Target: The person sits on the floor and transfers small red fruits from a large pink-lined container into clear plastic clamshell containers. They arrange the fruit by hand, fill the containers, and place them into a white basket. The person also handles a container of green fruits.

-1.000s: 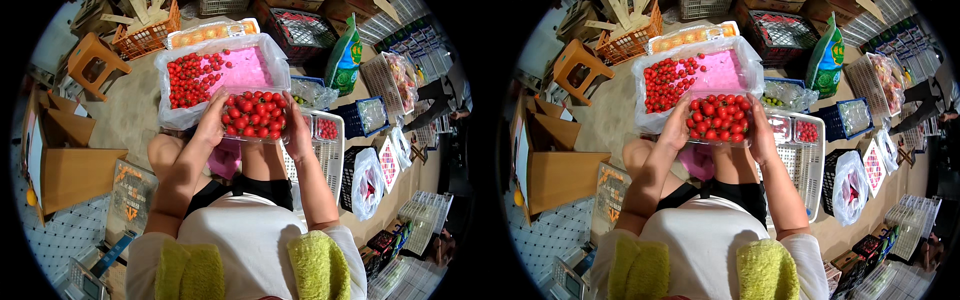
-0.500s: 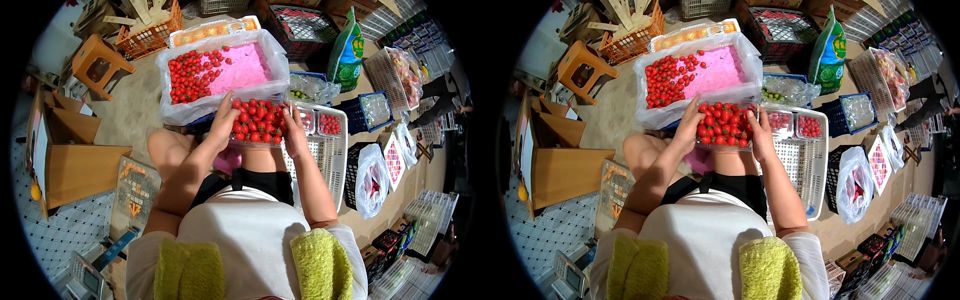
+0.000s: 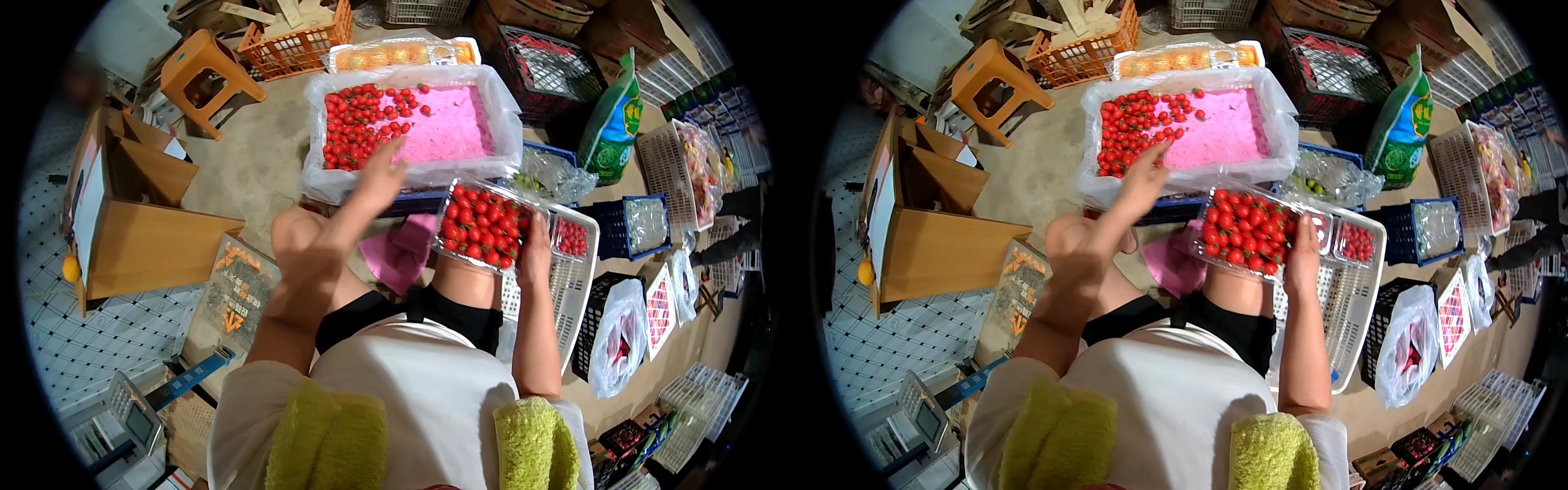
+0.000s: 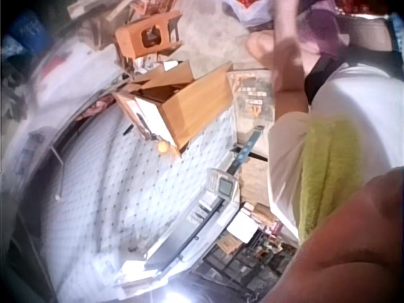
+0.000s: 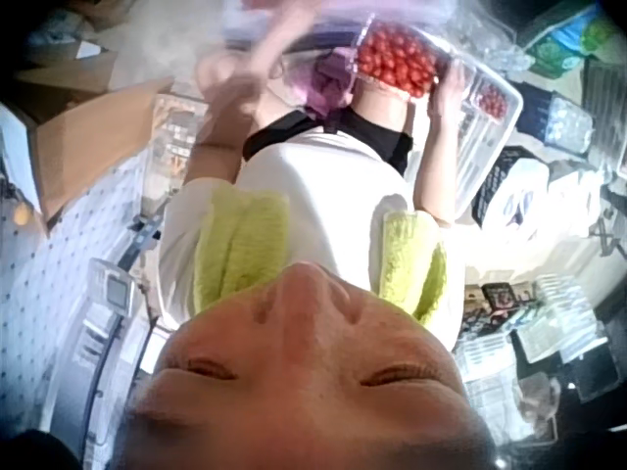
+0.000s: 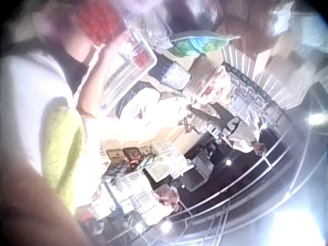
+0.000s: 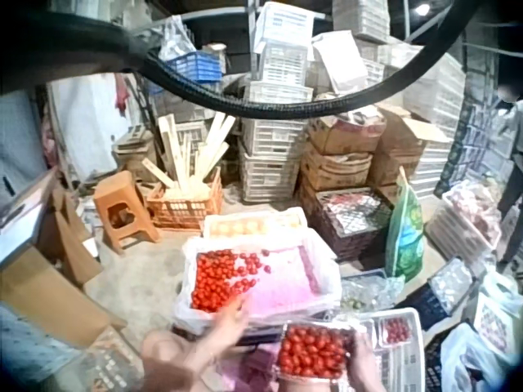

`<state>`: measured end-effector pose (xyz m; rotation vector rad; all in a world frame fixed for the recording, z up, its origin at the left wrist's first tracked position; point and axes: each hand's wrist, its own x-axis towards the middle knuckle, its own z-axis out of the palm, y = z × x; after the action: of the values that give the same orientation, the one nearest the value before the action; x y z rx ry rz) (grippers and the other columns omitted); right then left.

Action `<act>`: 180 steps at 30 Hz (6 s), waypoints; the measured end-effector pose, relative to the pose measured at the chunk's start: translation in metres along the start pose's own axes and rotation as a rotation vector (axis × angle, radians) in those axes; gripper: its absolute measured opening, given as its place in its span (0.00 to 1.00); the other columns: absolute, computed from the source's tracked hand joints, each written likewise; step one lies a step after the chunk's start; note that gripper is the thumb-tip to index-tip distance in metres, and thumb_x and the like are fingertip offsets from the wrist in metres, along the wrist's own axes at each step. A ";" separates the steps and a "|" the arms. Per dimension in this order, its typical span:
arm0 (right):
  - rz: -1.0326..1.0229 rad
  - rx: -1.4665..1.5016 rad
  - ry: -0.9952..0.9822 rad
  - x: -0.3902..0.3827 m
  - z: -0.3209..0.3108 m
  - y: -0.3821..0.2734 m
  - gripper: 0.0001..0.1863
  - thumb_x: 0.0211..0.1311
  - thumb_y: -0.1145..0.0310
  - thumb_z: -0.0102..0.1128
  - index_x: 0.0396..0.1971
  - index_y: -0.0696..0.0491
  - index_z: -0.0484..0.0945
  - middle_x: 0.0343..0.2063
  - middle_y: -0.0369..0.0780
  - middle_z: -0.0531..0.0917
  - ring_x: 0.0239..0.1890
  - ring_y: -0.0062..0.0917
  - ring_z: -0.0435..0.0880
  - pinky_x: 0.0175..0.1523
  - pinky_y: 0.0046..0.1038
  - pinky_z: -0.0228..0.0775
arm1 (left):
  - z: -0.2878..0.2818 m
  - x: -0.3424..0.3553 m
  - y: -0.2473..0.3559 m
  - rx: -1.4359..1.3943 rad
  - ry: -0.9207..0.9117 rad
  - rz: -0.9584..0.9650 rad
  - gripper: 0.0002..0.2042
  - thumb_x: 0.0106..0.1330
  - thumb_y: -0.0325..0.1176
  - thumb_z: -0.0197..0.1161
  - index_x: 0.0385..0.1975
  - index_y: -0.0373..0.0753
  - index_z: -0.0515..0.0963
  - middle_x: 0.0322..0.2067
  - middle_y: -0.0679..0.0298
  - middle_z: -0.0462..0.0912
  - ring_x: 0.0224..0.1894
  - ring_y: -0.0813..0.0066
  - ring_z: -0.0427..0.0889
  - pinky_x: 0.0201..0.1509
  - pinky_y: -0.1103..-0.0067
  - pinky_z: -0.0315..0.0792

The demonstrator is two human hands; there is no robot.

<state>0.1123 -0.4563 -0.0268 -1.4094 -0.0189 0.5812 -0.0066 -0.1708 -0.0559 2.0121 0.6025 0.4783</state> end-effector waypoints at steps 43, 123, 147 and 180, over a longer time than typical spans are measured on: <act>0.074 0.205 -0.036 0.001 -0.003 -0.008 0.24 0.74 0.55 0.37 0.50 0.59 0.74 0.48 0.42 0.78 0.51 0.26 0.75 0.59 0.27 0.64 | 0.077 -0.023 0.159 0.524 -0.678 0.723 0.15 0.60 0.35 0.61 0.47 0.45 0.74 0.45 0.62 0.74 0.49 0.60 0.74 0.49 0.67 0.74; -0.258 0.039 -0.224 0.002 -0.039 -0.014 0.17 0.66 0.67 0.53 0.53 0.53 0.67 0.59 0.42 0.69 0.60 0.28 0.68 0.65 0.31 0.58 | 0.064 -0.046 0.096 -0.991 -0.348 -0.312 0.23 0.70 0.32 0.51 0.64 0.37 0.59 0.60 0.55 0.66 0.62 0.67 0.65 0.68 0.74 0.58; -0.035 -0.025 -0.166 -0.077 -0.065 0.008 0.33 0.61 0.75 0.55 0.67 0.52 0.59 0.31 0.30 0.70 0.36 0.14 0.71 0.43 0.19 0.67 | 0.029 -0.093 0.108 -0.454 -0.517 -0.397 0.39 0.61 0.19 0.56 0.71 0.45 0.45 0.38 0.61 0.76 0.22 0.84 0.72 0.20 0.89 0.66; 0.421 0.583 1.055 0.088 -0.344 0.312 0.48 0.53 0.71 0.67 0.70 0.41 0.45 0.40 0.37 0.78 0.24 0.21 0.73 0.27 0.24 0.66 | 0.189 -0.034 0.143 0.295 -0.457 0.790 0.13 0.56 0.24 0.58 0.41 0.36 0.73 0.40 0.53 0.78 0.45 0.52 0.79 0.50 0.63 0.72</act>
<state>0.1923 -0.7236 -0.4082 -0.9933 1.2140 0.0924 0.1027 -0.3810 -0.0237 2.4985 -0.4557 0.3692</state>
